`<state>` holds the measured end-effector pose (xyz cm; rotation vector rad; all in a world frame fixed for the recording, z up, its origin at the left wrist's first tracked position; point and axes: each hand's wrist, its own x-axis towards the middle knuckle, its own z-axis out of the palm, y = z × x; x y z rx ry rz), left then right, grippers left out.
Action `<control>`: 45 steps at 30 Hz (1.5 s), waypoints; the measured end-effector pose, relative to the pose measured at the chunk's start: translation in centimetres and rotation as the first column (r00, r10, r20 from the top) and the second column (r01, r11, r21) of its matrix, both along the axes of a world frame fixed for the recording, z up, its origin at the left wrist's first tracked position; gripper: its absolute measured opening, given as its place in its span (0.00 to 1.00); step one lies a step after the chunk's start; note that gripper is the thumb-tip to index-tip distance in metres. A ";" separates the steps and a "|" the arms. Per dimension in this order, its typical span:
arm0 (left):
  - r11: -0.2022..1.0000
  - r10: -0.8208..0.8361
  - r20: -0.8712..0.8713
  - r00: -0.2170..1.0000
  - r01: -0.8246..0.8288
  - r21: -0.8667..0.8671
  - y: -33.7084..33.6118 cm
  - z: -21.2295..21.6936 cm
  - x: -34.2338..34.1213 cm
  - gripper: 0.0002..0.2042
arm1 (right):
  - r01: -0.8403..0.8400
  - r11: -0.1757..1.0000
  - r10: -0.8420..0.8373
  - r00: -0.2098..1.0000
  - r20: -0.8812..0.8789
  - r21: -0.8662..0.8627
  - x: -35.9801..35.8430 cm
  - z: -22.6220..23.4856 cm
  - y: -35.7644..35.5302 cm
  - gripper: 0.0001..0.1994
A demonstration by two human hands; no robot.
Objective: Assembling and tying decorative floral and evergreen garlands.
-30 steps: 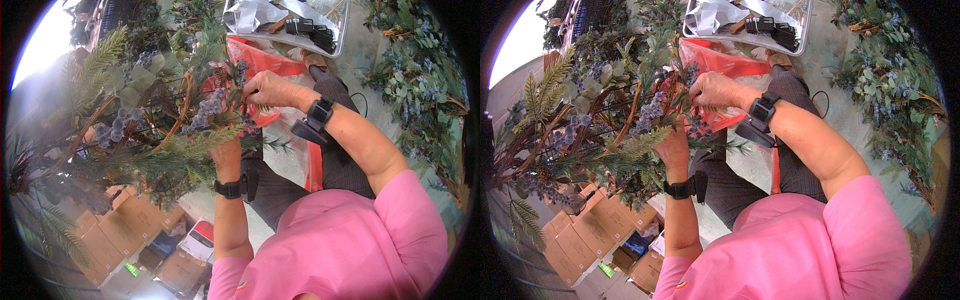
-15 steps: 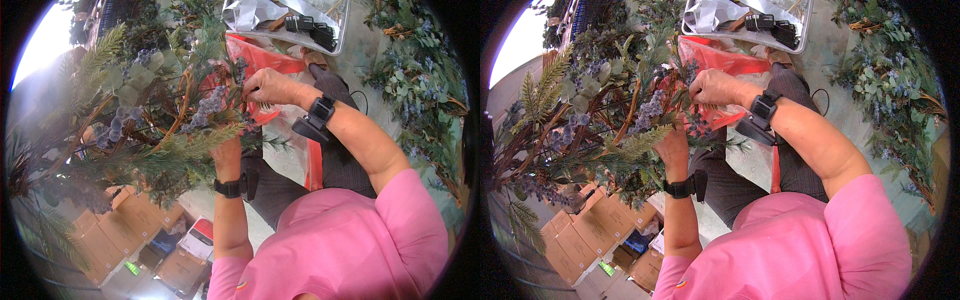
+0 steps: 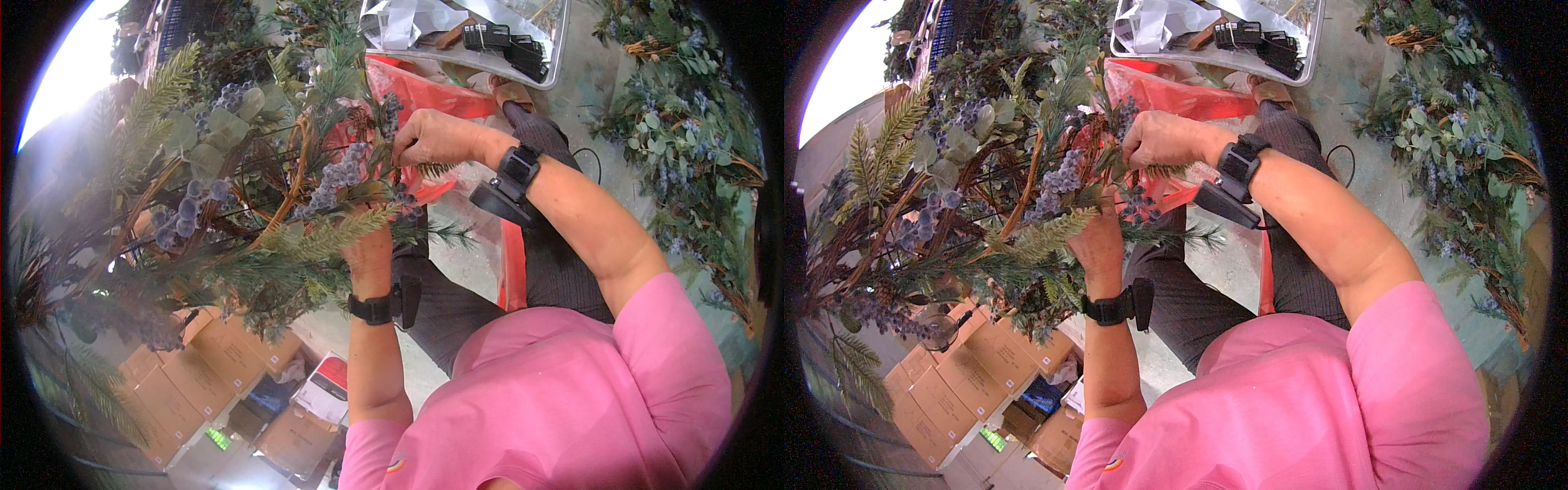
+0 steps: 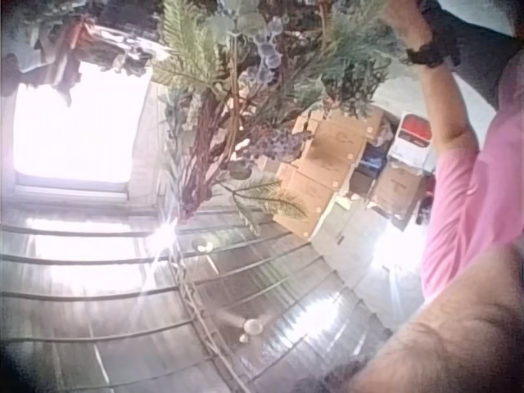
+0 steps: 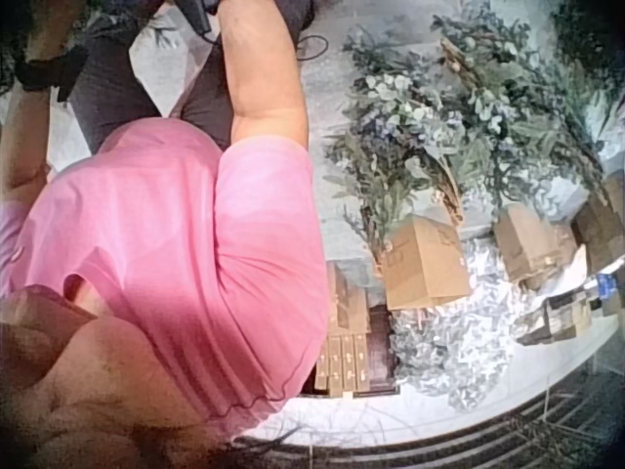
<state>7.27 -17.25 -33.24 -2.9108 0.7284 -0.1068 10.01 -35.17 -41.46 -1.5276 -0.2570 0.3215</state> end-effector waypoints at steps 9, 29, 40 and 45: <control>0.999 -0.012 0.031 0.999 0.014 -0.040 0.7 -0.6 -0.4 0.16 | -0.008 0.989 0.025 0.994 0.109 -0.148 0.5 -0.5 0.4 0.09; 0.969 -0.184 0.053 0.981 0.172 0.176 1.6 -1.5 -0.6 0.10 | 0.082 0.880 0.036 0.971 0.237 -0.468 -1.1 -0.9 3.3 0.07; 0.964 -0.095 -0.091 0.991 0.114 0.239 1.4 -1.4 -0.7 0.10 | 0.166 0.833 -0.006 0.957 0.291 -0.527 -1.1 -0.9 4.1 0.08; 0.936 -0.013 -0.190 0.982 0.079 0.344 4.0 -2.8 -1.0 0.09 | 0.169 0.847 -0.056 0.971 0.232 -0.504 -0.9 -0.9 4.9 0.07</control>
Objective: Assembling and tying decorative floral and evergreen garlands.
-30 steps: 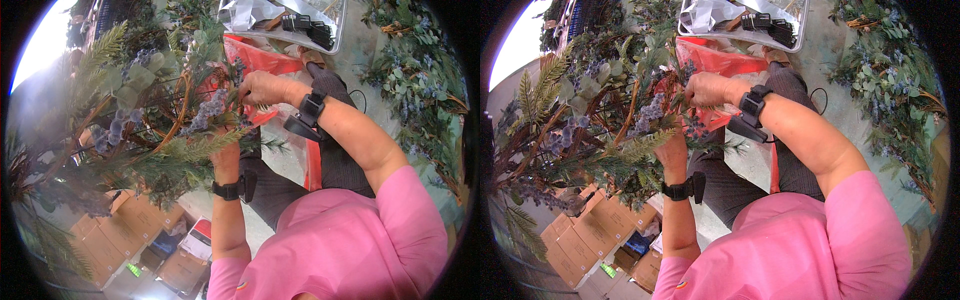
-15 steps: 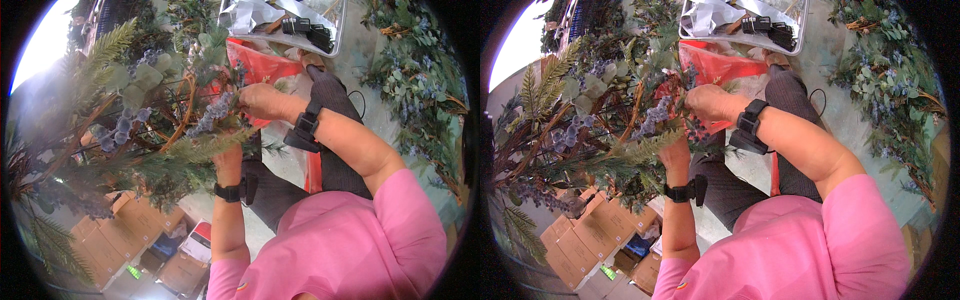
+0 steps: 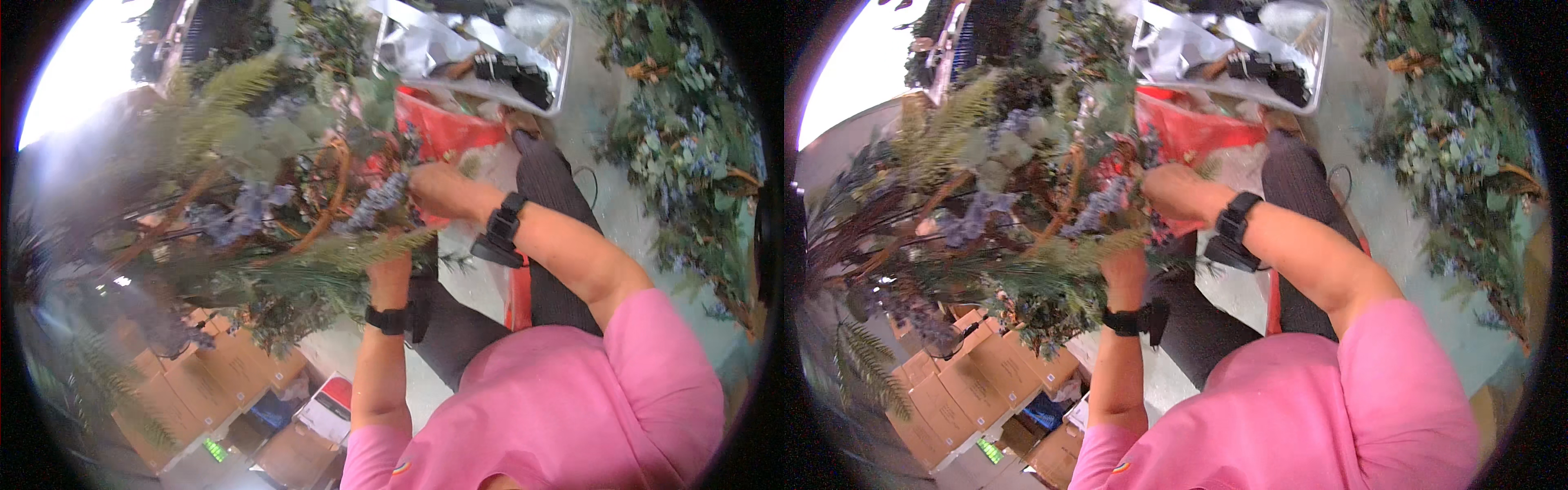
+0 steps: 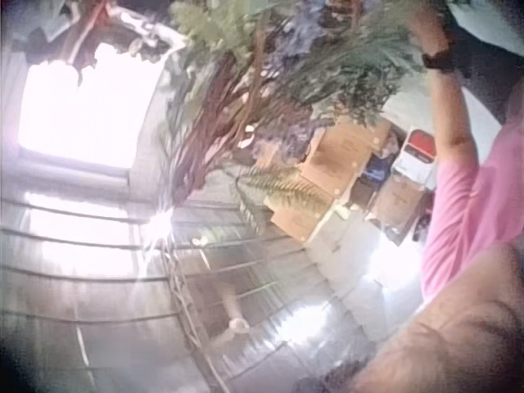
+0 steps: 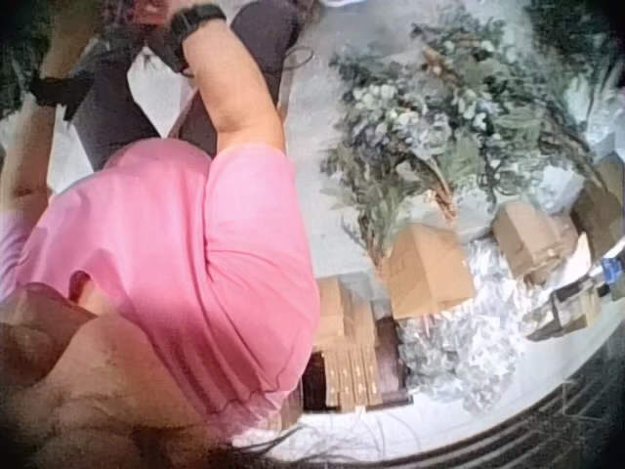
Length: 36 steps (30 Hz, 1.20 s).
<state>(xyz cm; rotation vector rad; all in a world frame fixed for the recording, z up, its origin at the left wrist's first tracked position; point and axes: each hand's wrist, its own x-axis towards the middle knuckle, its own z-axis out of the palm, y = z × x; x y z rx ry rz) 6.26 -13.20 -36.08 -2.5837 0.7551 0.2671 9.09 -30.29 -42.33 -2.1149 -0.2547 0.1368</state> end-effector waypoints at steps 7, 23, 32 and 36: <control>0.915 -0.041 0.180 0.983 0.109 -0.389 1.5 -2.3 -1.1 0.11 | -0.322 0.941 0.307 0.942 -0.136 -0.107 1.4 9.3 -7.5 0.10; 0.902 -0.056 -0.005 0.998 0.048 -0.428 1.6 -2.6 -2.3 0.13 | -0.402 0.878 0.174 0.776 0.606 0.262 5.8 44.3 3.2 0.23; 0.457 -0.127 -0.418 0.899 -0.321 -0.829 0.5 13.2 -10.9 0.20 | -0.302 0.943 0.155 0.767 0.623 0.137 7.6 45.0 4.9 0.23; 0.286 0.072 0.268 0.961 0.237 -0.928 5.0 29.3 -13.5 0.15 | -0.190 0.982 0.132 0.747 0.652 0.018 6.6 44.8 3.8 0.27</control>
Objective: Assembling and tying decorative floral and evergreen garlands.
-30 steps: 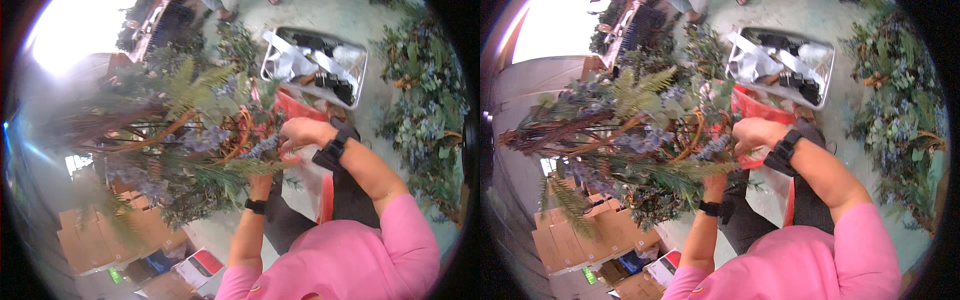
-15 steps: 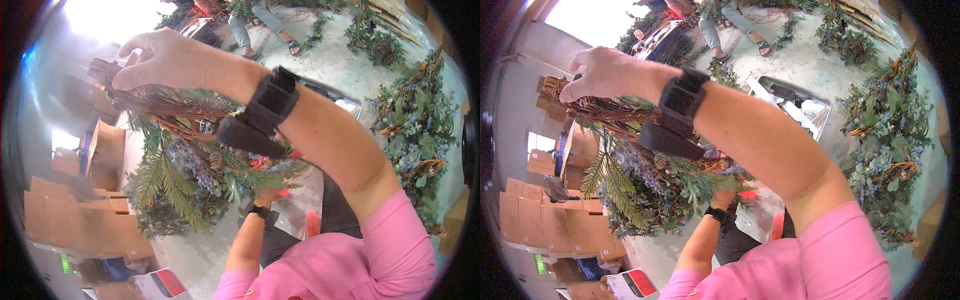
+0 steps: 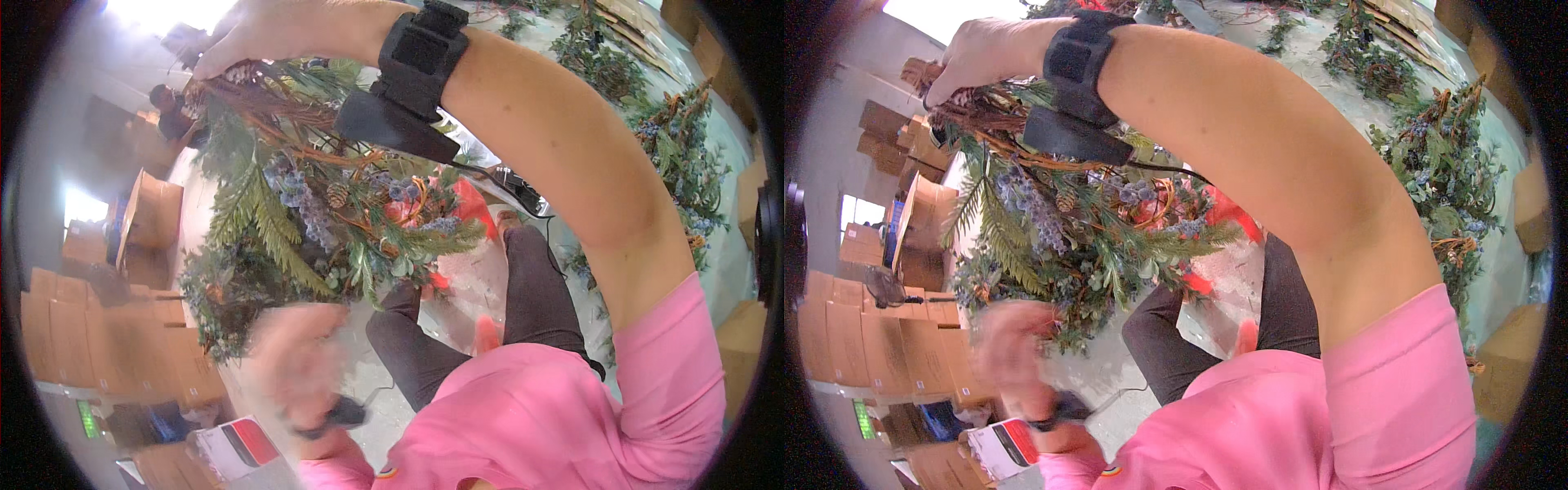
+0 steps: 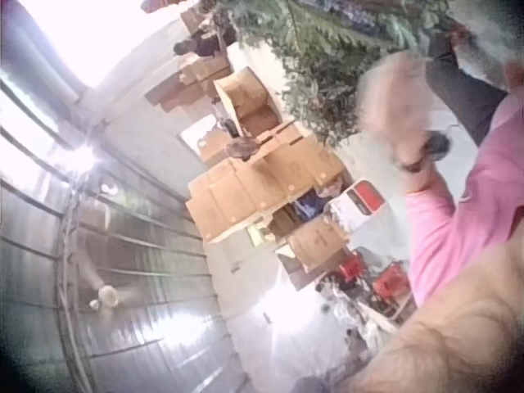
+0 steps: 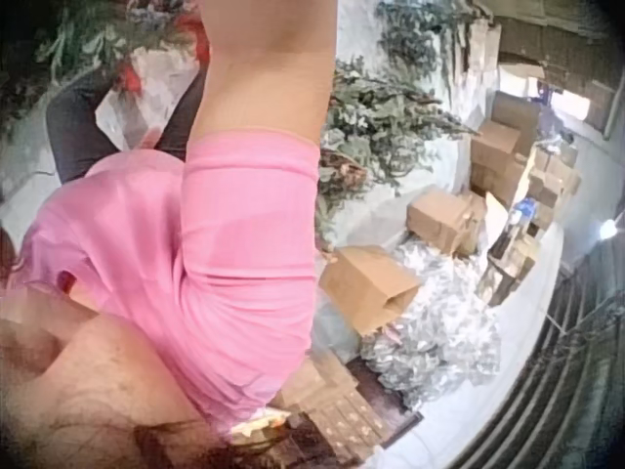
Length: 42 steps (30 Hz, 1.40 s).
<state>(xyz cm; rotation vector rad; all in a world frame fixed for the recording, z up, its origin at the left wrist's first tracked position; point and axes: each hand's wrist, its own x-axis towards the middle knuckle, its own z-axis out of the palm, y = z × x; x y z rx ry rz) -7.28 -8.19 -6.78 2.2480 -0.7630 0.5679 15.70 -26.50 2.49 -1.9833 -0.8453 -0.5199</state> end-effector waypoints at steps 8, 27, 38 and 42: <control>0.854 0.345 0.056 0.937 -0.289 -0.432 1.1 11.2 7.5 0.17 | 0.005 0.990 -0.006 1.000 -0.009 -0.143 -11.9 -0.4 6.9 0.16; 0.780 -0.091 -0.063 0.994 0.032 -0.625 8.6 24.9 15.4 0.15 | 0.177 0.895 0.057 0.865 -0.499 0.409 -6.5 -16.7 -18.3 0.08; 0.736 -0.449 -0.260 0.855 0.189 -0.650 6.7 15.9 22.7 0.15 | 0.309 0.920 -0.067 0.727 -0.683 0.239 -9.3 -26.0 -16.0 0.07; 0.761 -0.185 -0.210 0.960 0.005 -0.649 0.6 13.8 20.7 0.13 | 0.286 0.926 -0.125 0.850 -0.512 0.247 -9.8 -27.9 -12.6 0.07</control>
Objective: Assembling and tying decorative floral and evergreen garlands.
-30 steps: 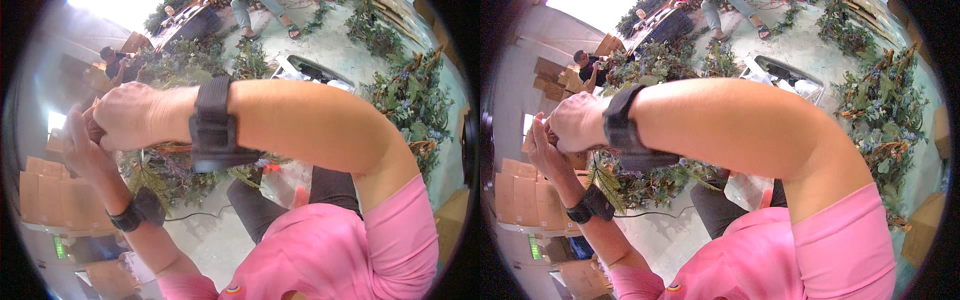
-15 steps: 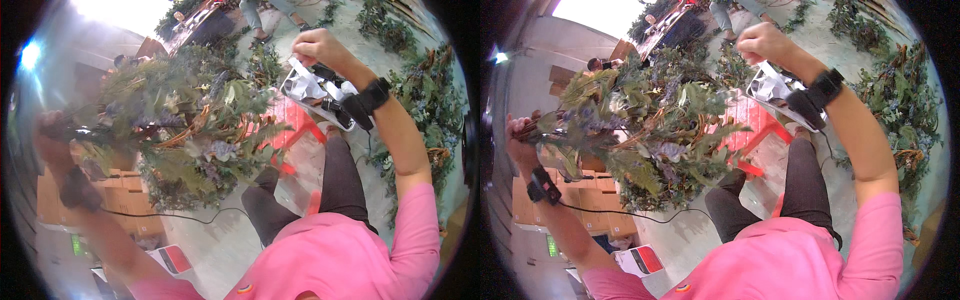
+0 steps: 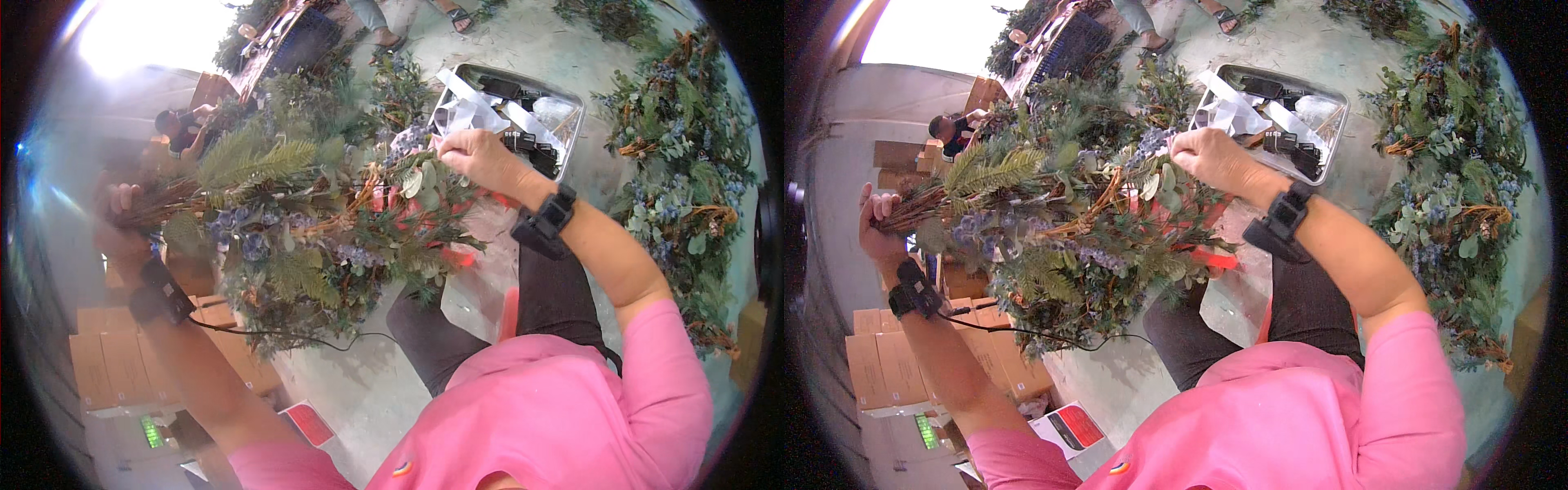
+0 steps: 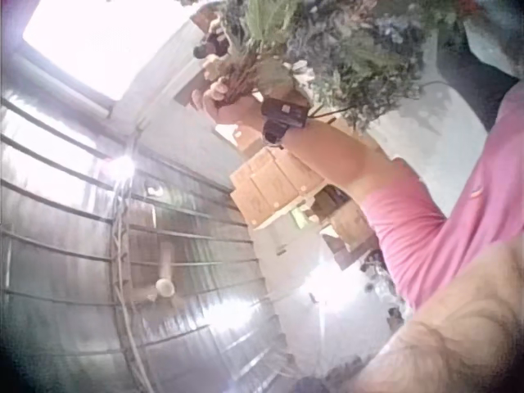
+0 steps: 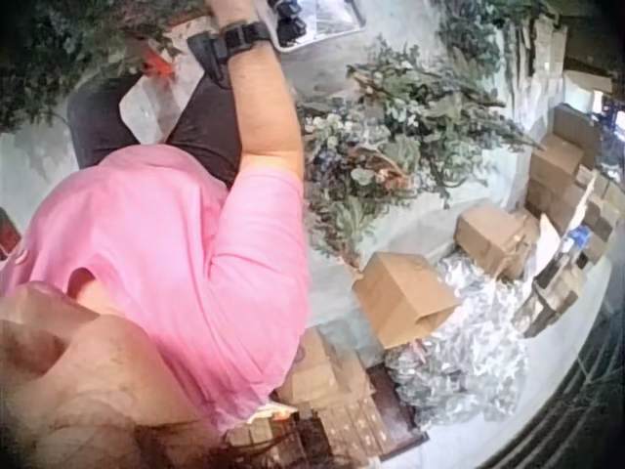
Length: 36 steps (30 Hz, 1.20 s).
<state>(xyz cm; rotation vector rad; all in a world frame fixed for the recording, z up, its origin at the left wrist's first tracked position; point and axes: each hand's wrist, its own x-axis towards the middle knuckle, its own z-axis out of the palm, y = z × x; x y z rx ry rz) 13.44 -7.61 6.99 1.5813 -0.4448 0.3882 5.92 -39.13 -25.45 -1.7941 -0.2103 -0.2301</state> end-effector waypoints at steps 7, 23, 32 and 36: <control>0.943 -0.333 -0.076 0.940 0.334 -0.005 3.3 1.1 1.8 0.08 | 0.147 0.969 -0.080 0.948 0.309 -0.201 2.8 -1.5 5.6 0.05; 0.949 -0.314 -0.001 0.949 0.314 0.002 3.2 0.9 0.8 0.04 | -0.008 0.571 0.115 0.991 0.070 -0.821 3.9 0.5 7.3 0.08; 0.944 -0.330 0.015 0.944 0.330 0.032 2.8 0.3 0.5 0.06 | 0.177 0.818 0.052 0.925 0.378 -0.547 1.7 -2.3 9.1 0.11; 0.993 0.095 0.152 0.984 -0.103 0.049 -0.7 -1.3 -1.4 0.10 | 0.159 0.859 0.021 0.939 0.343 -0.486 1.8 -2.7 9.9 0.08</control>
